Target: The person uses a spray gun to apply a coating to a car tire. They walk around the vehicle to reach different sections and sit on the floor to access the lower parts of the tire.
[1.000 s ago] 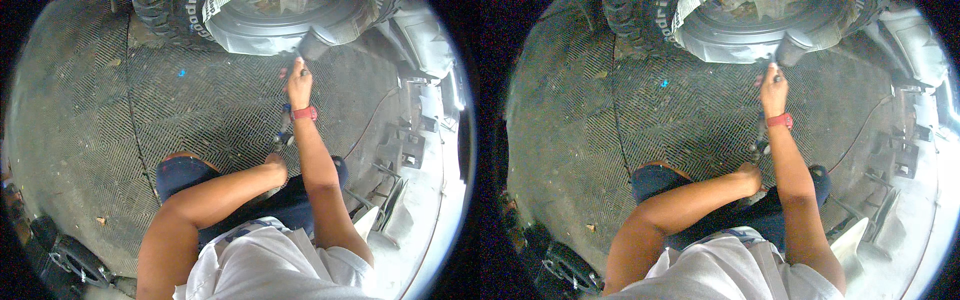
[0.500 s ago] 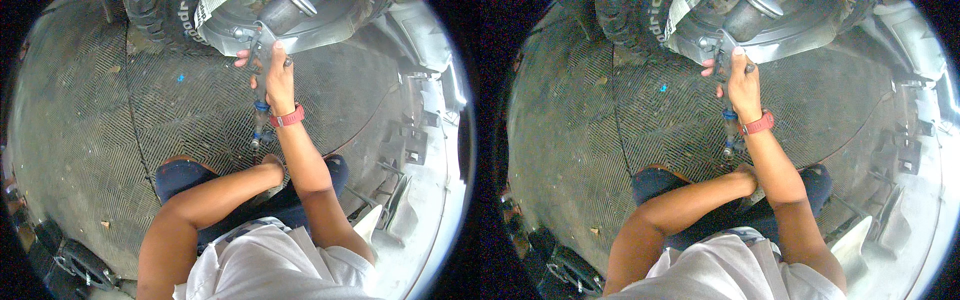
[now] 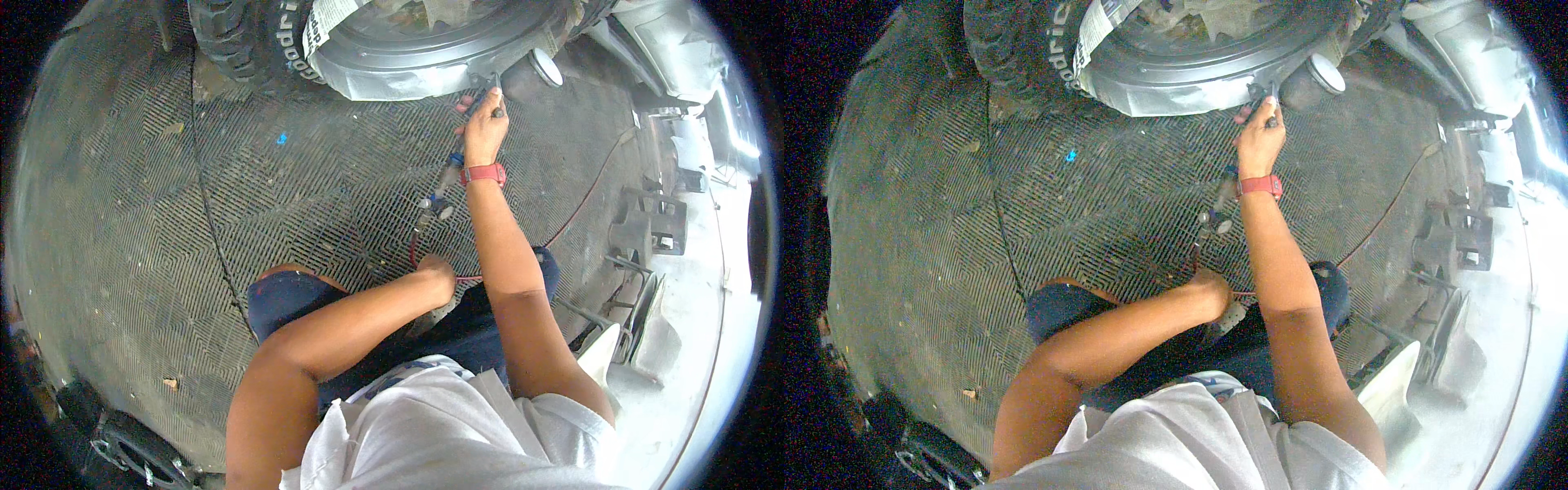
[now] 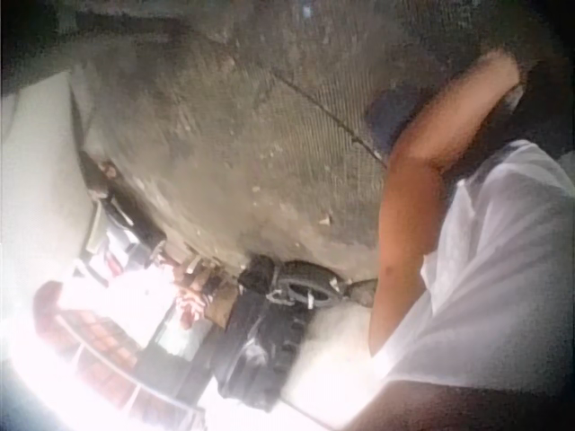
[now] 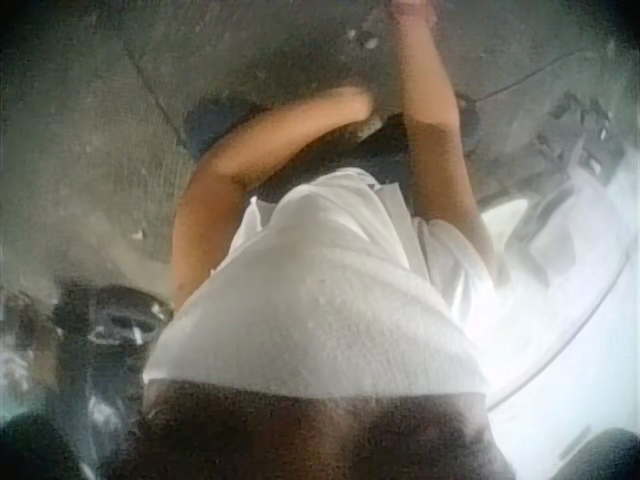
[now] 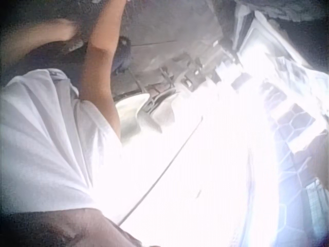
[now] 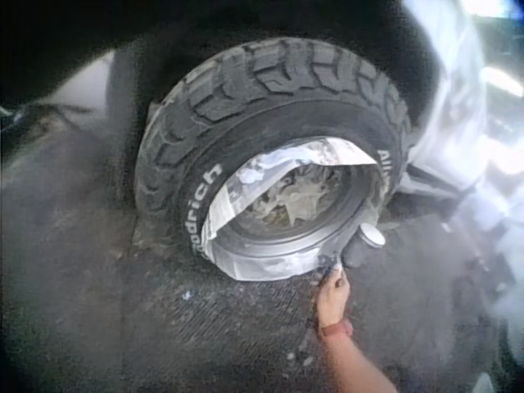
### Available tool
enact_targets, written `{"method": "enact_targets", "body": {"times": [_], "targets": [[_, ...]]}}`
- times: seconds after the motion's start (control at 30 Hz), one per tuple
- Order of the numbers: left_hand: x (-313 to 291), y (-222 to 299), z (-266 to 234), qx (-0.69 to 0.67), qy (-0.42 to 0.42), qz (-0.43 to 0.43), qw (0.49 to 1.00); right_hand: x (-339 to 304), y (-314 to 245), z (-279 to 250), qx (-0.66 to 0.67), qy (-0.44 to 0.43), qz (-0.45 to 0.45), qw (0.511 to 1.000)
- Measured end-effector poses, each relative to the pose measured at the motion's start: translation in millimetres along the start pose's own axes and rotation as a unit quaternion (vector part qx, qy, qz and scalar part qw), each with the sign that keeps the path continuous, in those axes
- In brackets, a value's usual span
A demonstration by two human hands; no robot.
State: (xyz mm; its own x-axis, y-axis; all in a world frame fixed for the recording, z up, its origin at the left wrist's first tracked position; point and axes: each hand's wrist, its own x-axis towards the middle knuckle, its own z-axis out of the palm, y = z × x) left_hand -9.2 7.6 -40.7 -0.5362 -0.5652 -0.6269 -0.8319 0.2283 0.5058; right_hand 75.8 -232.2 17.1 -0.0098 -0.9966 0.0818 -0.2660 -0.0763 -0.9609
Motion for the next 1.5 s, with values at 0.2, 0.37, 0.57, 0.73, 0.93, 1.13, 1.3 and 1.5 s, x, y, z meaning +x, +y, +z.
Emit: {"method": "enact_targets", "body": {"times": [0.2,0.37,0.57,0.73,0.93,1.13,1.3,1.5], "targets": [[-24,-8,-11,0.005,0.031,0.054,0.998,16,-16,-11,0.035,0.047,0.001,0.998],[-14,0,-15,0.042,-0.029,0.044,0.998,21,-72,-12,0.156,0.094,-0.125,0.975],[-33,-5,-33,0.014,-0.04,0.044,0.998,30,-73,-6,0.254,0.101,-0.059,0.96],[-23,-7,-27,0.025,-0.046,0.055,0.997,20,-13,11,0.218,0.104,0.093,0.966],[-37,-6,-32,0.04,-0.024,0.076,0.996,20,14,9,0.203,0.123,0.126,0.963],[-28,-6,-31,0.037,-0.054,0.064,0.996,47,-23,-6,0.245,0.144,0.024,0.958],[-29,-5,-33,0.029,-0.073,0.056,0.995,51,-68,-7,0.267,0.128,-0.09,0.951],[-22,-6,-21,0.024,-0.073,0.035,0.996,23,-112,10,0.282,0.036,-0.216,0.934]]}}
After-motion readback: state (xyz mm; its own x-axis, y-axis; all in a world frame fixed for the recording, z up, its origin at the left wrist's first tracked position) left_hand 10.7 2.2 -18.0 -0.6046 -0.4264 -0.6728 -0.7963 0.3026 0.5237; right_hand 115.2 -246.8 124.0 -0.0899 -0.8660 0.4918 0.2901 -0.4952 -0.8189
